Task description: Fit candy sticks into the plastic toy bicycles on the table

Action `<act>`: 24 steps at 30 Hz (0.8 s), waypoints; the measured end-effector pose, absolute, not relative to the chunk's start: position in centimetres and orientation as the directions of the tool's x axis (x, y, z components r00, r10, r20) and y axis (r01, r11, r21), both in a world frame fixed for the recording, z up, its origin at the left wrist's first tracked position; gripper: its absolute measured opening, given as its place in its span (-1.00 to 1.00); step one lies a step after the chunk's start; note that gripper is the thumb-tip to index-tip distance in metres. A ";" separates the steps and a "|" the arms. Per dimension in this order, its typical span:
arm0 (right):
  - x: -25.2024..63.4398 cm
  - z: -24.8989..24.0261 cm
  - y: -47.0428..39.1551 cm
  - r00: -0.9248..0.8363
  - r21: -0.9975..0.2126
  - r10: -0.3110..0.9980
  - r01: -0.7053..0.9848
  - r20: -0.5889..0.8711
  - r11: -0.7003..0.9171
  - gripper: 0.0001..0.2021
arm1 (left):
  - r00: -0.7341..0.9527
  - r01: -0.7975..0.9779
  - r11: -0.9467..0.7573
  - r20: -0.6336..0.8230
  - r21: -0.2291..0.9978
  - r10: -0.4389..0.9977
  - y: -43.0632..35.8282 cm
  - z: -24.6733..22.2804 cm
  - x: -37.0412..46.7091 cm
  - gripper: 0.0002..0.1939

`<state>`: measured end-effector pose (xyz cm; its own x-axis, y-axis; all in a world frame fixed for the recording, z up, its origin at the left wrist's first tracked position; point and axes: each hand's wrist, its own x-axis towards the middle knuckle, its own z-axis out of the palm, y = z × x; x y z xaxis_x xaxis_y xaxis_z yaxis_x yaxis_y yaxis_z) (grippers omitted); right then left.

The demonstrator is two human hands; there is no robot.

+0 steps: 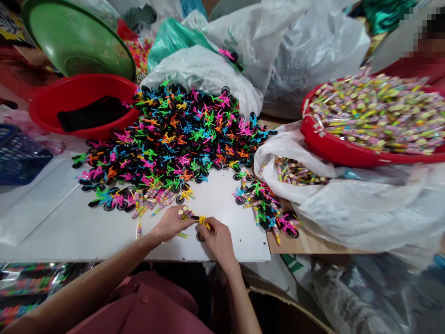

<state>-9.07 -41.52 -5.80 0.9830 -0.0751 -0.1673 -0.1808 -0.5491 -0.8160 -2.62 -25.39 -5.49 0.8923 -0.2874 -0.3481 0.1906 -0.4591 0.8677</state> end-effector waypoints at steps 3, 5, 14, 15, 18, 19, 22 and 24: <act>-8.6 -4.1 -41.7 0.978 -0.909 -0.142 -0.195 -0.152 -0.369 -0.77 | 0.830 0.337 -0.271 -0.421 0.901 -0.367 -24.7 -4.0 -2.8 -0.73; -8.3 -3.2 -41.5 0.969 -0.942 -0.233 -0.152 -0.082 -0.298 -0.77 | 0.816 0.362 -0.181 -0.405 0.914 -0.413 -24.2 -3.2 -3.2 -0.67; -7.5 -4.1 -39.1 0.960 -0.967 -0.124 -0.255 -0.252 -0.012 -0.69 | 0.834 0.265 -0.102 -0.281 0.959 -0.474 -22.3 -3.3 -3.6 -0.70; -7.6 -4.0 -39.2 0.959 -0.964 -0.093 -0.266 -0.267 0.017 -0.70 | 0.824 0.289 -0.100 -0.300 0.952 -0.481 -22.1 -3.3 -3.5 -0.70; -7.6 -3.7 -39.4 0.943 -0.938 0.055 -0.333 -0.329 0.091 -0.69 | 0.785 0.319 -0.124 -0.335 0.940 -0.521 -21.8 -3.1 -3.4 -0.72; -7.7 -3.7 -39.5 0.936 -0.928 0.088 -0.351 -0.342 0.123 -0.69 | 0.773 0.324 -0.132 -0.343 0.937 -0.534 -21.8 -3.0 -3.4 -0.73; -7.8 -3.9 -39.6 0.938 -0.911 0.052 -0.345 -0.343 0.226 -0.69 | 0.768 0.331 -0.143 -0.355 0.933 -0.533 -21.9 -2.8 -3.6 -0.73; -7.9 -3.9 -39.6 0.942 -0.910 0.004 -0.324 -0.335 0.259 -0.71 | 0.781 0.324 -0.146 -0.351 0.935 -0.516 -22.0 -2.8 -3.7 -0.72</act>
